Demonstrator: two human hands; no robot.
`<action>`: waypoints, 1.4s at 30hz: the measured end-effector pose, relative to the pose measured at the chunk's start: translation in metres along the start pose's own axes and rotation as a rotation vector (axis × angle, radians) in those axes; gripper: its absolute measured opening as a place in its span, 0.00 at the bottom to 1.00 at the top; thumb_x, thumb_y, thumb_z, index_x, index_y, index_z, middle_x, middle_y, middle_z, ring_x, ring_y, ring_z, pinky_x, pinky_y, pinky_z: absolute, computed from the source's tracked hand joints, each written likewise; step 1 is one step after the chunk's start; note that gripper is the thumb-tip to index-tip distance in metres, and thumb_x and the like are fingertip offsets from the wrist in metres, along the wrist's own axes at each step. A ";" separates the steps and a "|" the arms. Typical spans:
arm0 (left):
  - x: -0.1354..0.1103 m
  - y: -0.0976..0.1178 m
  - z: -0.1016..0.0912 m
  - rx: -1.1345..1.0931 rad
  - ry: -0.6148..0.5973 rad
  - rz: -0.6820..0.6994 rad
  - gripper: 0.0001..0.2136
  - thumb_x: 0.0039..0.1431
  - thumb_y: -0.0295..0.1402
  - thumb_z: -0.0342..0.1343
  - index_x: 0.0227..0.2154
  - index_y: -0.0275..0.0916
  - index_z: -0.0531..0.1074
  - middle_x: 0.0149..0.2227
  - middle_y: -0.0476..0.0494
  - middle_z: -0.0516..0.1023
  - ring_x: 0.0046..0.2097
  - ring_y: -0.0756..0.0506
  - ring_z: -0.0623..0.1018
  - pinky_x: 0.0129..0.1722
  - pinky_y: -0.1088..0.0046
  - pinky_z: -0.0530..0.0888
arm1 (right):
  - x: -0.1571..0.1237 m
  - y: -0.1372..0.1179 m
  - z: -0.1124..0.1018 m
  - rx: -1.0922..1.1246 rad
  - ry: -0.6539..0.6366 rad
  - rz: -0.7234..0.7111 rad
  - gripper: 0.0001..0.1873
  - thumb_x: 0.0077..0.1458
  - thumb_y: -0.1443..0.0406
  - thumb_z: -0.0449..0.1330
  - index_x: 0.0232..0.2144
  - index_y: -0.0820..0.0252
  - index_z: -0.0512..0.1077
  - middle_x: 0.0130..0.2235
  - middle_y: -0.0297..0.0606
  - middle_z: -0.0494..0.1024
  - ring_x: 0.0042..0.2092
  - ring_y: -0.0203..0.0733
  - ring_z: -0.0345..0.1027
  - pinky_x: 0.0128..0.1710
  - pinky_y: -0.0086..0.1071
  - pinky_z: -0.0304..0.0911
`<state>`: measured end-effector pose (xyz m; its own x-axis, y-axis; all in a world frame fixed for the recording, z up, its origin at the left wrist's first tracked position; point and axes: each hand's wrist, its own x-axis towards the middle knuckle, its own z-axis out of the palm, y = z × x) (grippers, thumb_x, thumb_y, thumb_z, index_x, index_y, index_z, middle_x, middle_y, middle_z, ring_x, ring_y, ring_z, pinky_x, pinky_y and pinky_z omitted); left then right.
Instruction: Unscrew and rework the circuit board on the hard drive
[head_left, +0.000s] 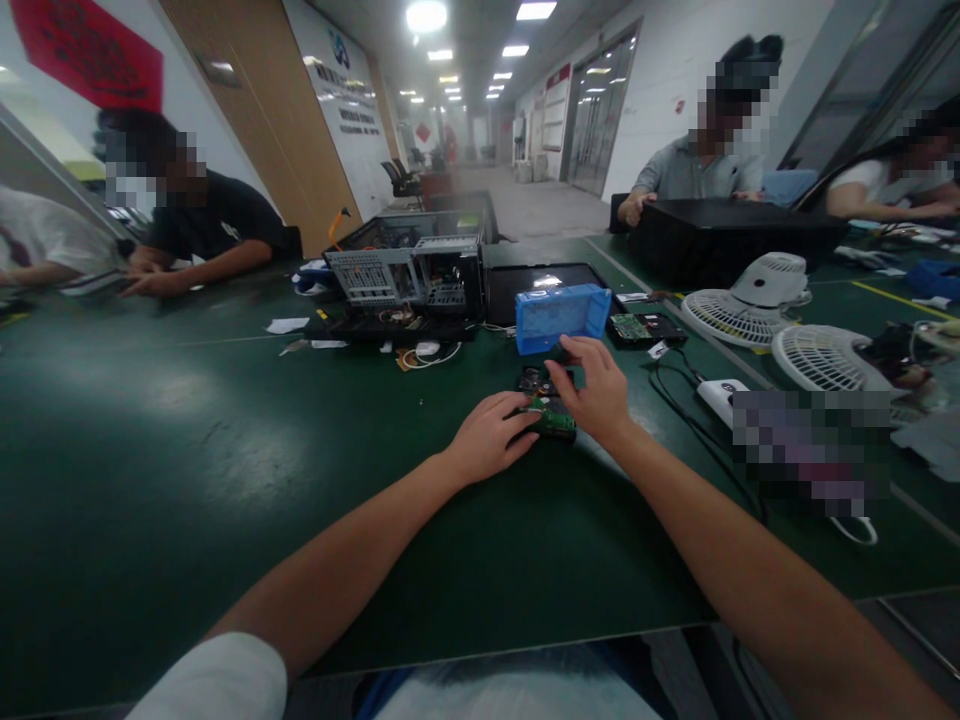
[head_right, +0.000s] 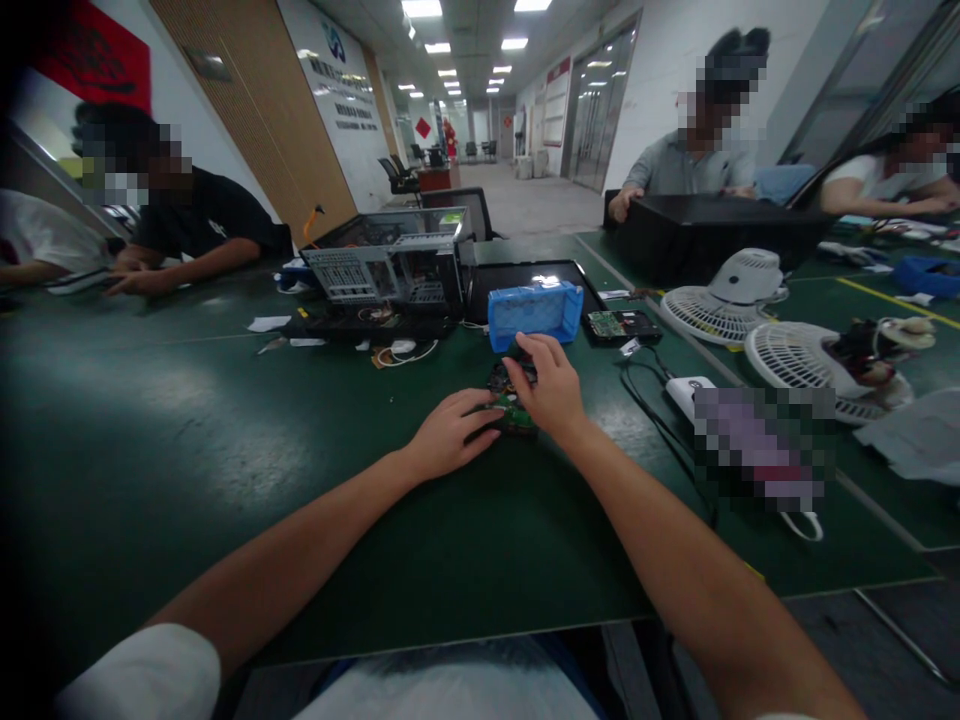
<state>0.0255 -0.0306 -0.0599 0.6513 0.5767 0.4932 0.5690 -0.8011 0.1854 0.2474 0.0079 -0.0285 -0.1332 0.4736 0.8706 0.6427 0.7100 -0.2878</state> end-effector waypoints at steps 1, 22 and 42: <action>0.000 0.002 0.000 -0.002 -0.013 0.019 0.17 0.70 0.39 0.52 0.56 0.40 0.74 0.59 0.36 0.73 0.63 0.37 0.71 0.63 0.53 0.70 | 0.001 0.000 -0.001 -0.007 -0.002 -0.007 0.20 0.65 0.61 0.60 0.58 0.54 0.69 0.51 0.47 0.76 0.50 0.52 0.75 0.50 0.49 0.75; 0.008 0.029 -0.006 0.069 -0.132 0.025 0.25 0.69 0.51 0.51 0.60 0.42 0.71 0.59 0.32 0.70 0.60 0.33 0.70 0.60 0.48 0.69 | 0.005 -0.006 -0.004 -0.002 -0.053 -0.012 0.20 0.64 0.62 0.58 0.58 0.52 0.69 0.50 0.46 0.73 0.47 0.51 0.73 0.51 0.51 0.73; 0.008 0.030 -0.004 0.076 -0.157 0.069 0.27 0.70 0.52 0.48 0.60 0.37 0.70 0.60 0.35 0.73 0.60 0.35 0.70 0.58 0.52 0.70 | 0.000 0.001 0.004 0.034 -0.006 -0.006 0.22 0.67 0.62 0.57 0.62 0.55 0.65 0.58 0.50 0.73 0.53 0.53 0.74 0.51 0.49 0.74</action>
<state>0.0461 -0.0507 -0.0472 0.7570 0.5434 0.3630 0.5527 -0.8287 0.0880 0.2452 0.0109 -0.0302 -0.1415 0.4721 0.8701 0.6155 0.7304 -0.2962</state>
